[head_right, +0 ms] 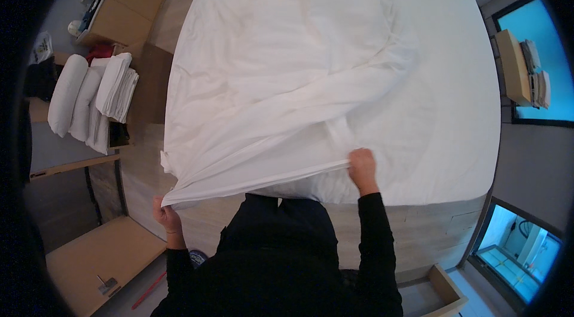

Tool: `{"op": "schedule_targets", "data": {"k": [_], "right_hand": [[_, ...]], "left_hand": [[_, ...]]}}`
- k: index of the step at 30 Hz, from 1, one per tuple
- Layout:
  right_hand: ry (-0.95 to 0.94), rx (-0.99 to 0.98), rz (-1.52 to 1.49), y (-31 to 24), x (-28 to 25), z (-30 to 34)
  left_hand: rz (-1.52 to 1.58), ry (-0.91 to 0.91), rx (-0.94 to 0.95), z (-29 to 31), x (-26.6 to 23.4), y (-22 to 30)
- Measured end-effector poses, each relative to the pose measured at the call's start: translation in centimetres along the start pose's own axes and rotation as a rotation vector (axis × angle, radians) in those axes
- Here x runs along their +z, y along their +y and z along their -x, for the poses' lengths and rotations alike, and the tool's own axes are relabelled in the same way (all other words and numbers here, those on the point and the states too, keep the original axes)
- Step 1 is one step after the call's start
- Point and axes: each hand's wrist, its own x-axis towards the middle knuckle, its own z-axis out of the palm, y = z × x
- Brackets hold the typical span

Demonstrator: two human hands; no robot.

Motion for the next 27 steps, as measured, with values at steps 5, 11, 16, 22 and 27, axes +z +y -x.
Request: {"op": "schedule_targets", "data": {"k": [5,11,16,22,27], "right_hand": [[0.661,-0.002,0.238,0.9,-17.9,1.5],[0.316,0.151,0.237,-0.3,-19.8,1.1],[-0.124,0.186,0.263,2.1,-11.9,3.7],[-0.254,0.214,0.123,2.9,-7.3,6.4],[-0.230,0.253,0.052,2.4,-6.4,5.6]], "left_hand": [[-0.094,-0.164,0.181,2.0,1.2,0.3],[-0.135,-0.353,0.141,6.6,5.7,-0.7],[-0.311,-0.752,0.144,10.9,6.3,-3.3],[-0.571,-1.384,0.083,14.1,10.3,-4.6],[-0.190,-1.209,0.032,12.0,17.2,-1.7]]}}
